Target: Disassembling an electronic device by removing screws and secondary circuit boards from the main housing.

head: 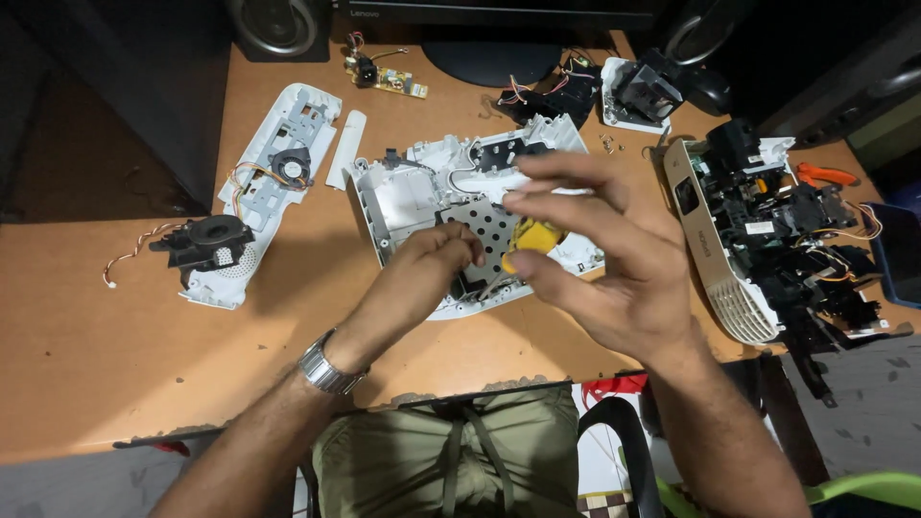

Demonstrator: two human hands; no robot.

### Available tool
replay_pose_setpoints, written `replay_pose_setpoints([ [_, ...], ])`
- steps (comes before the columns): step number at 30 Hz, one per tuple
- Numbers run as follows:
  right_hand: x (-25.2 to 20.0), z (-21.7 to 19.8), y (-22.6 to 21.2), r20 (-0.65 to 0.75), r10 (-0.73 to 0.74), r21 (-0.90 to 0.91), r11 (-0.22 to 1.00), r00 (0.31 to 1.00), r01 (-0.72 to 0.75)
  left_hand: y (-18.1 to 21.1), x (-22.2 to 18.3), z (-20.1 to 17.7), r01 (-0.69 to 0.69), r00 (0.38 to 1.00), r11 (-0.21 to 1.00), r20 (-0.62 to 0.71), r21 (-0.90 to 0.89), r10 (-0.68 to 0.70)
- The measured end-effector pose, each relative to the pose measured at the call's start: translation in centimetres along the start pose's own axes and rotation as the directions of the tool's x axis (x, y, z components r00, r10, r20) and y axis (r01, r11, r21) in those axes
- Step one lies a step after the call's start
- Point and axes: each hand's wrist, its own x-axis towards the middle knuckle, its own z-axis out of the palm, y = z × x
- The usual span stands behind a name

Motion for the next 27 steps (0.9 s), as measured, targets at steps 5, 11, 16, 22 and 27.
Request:
replay_pose_setpoints([
  [5,-0.6,0.1,0.4,-0.067,0.020,-0.060,0.998,0.998,-0.024,-0.1,-0.3,0.5,0.057,0.998,0.996,-0.007,-0.070,-0.058],
  [11,-1.1,1.0,0.5,-0.097,0.036,0.135,0.991,0.995,-0.022,0.2,-0.6,0.6,0.078,0.997,0.974,-0.009,-0.214,-0.082],
  [16,-1.2,0.9,0.2,-0.049,0.087,0.276,0.958,0.995,-0.070,-1.0,-0.8,0.4,-0.184,0.980,0.983,0.078,0.009,0.183],
  [22,-2.6,1.7,2.2,-0.047,0.019,0.168,0.986,0.999,-0.011,-1.4,-0.8,0.4,-0.369,0.920,0.898,0.231,0.241,0.316],
  [27,-5.0,3.5,3.0,0.024,0.338,0.365,0.873,0.941,-0.323,-2.9,-0.1,0.8,-0.608,0.793,0.738,0.173,0.292,0.585],
])
